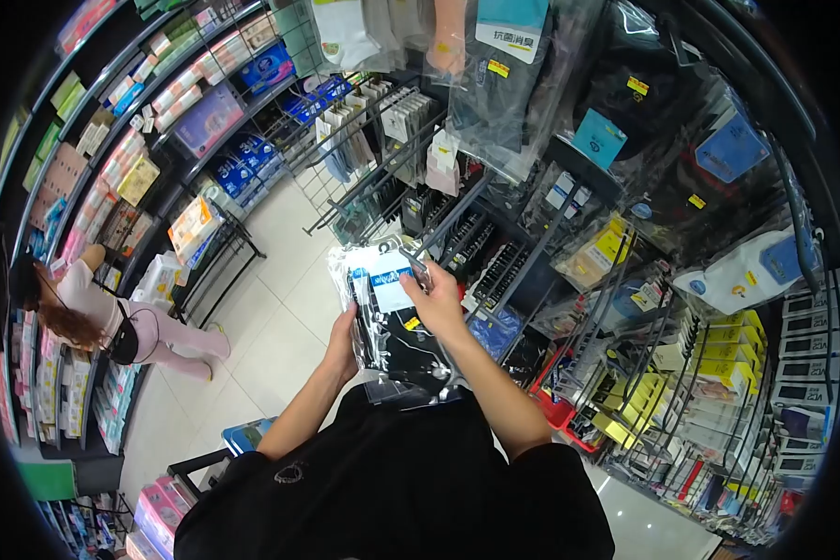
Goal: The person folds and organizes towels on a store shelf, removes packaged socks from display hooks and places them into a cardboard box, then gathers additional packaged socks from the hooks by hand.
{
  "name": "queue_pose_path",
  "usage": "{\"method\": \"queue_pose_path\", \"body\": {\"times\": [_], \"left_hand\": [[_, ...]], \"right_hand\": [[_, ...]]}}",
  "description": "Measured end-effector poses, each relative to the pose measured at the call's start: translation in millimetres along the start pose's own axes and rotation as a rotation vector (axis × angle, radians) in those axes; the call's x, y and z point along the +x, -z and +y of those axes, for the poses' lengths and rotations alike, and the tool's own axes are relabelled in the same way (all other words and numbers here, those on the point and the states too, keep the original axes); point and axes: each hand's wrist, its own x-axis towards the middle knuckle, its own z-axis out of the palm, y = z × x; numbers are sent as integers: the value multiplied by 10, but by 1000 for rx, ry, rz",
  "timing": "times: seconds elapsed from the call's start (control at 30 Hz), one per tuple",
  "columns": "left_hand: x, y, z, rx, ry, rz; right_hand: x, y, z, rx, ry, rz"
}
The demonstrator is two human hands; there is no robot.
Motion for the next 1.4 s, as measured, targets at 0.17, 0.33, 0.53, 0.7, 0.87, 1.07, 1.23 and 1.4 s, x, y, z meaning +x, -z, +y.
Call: {"method": "queue_pose_path", "body": {"times": [0.17, 0.33, 0.53, 0.7, 0.87, 1.07, 1.23, 1.4], "left_hand": [[-3, 28, -112, 101, -120, -41], [-77, -29, -30, 136, -95, 31], [-171, 141, -57, 54, -84, 48], [-240, 139, -75, 92, -103, 65], [-258, 158, -48, 60, -112, 45], [-272, 126, -34, 46, -113, 49], [-265, 135, -26, 36, -134, 66], [-211, 203, -6, 9, -148, 92]], "right_hand": [[134, -83, 398, -75, 127, 190], [330, 137, 351, -138, 225, 379], [1147, 1355, 167, -460, 409, 828], [1641, 1809, 141, -561, 677, 932], [1545, 1693, -93, -478, 341, 897], [1892, 1964, 251, -514, 538, 667], [1322, 1524, -92, -417, 301, 472], [598, 1133, -272, -276, 241, 154]]}}
